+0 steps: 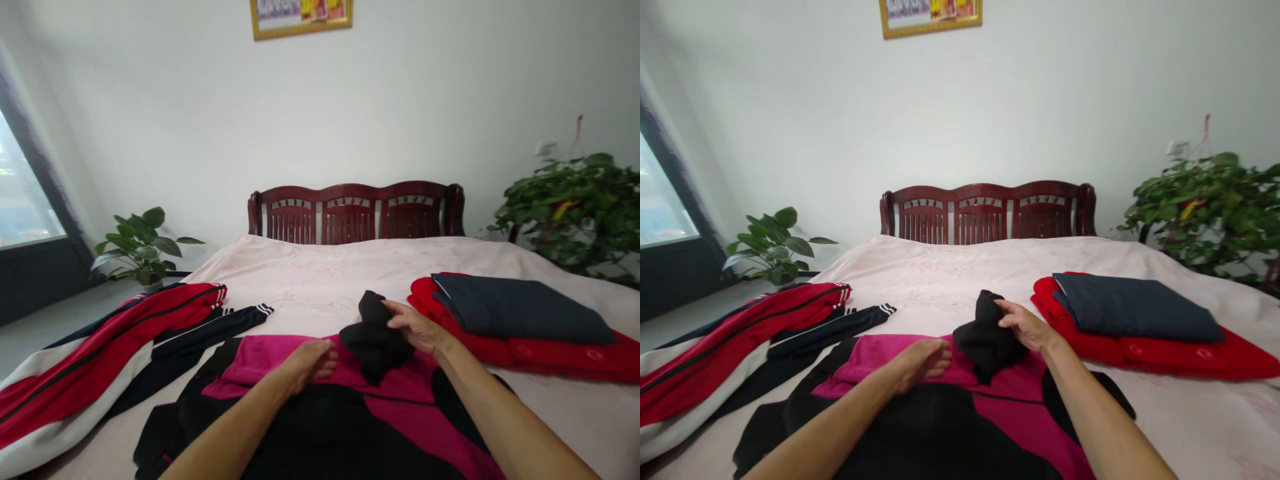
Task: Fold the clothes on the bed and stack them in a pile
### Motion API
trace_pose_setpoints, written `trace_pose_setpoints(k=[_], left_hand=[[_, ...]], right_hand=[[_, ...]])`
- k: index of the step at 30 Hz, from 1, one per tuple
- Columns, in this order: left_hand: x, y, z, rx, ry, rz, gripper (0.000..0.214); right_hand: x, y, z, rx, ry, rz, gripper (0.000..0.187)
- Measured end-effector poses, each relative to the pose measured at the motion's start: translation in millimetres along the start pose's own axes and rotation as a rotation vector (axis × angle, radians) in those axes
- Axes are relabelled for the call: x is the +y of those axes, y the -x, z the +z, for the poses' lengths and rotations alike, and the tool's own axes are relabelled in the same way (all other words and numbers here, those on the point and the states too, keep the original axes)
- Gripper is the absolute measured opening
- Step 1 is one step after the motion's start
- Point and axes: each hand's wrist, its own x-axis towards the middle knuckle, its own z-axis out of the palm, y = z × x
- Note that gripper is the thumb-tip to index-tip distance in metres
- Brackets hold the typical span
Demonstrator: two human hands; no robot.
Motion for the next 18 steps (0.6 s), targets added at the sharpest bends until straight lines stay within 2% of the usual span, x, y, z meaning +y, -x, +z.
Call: trace_pose_setpoints(k=[2,5,7,10,12,14,16,18], left_hand=[[4,-15,8.5,-0.008,0.133,-0.138,0.044],[4,-31,25.2,-0.108,0.369,-0.284,0.054],[1,-37,35.7,-0.146,0.434,-0.320,0.044],[1,-37,45.7,-0.089,0.420,-0.292,0.023],[9,-30,47.6,-0.011,0.446,-0.193,0.025],[24,-15,46.7,0.082,0.498,-0.039,0.023],[39,7,43.4,0.194,0.526,0.182,0.023],[46,32,37.0,0.339,0.469,0.410,0.034]], right_hand=[[-6,10,9,-0.128,-0.030,0.058,0.052],[-5,21,21,-0.285,-0.024,0.112,0.041],[0,27,24,-0.336,0.035,0.138,0.036],[9,31,21,-0.329,0.140,0.150,0.030],[15,31,17,-0.280,0.236,0.114,0.030],[19,31,12,-0.203,0.399,0.076,0.036],[23,32,7,-0.134,0.638,0.047,0.042],[24,35,2,-0.083,0.882,0.011,0.044]])
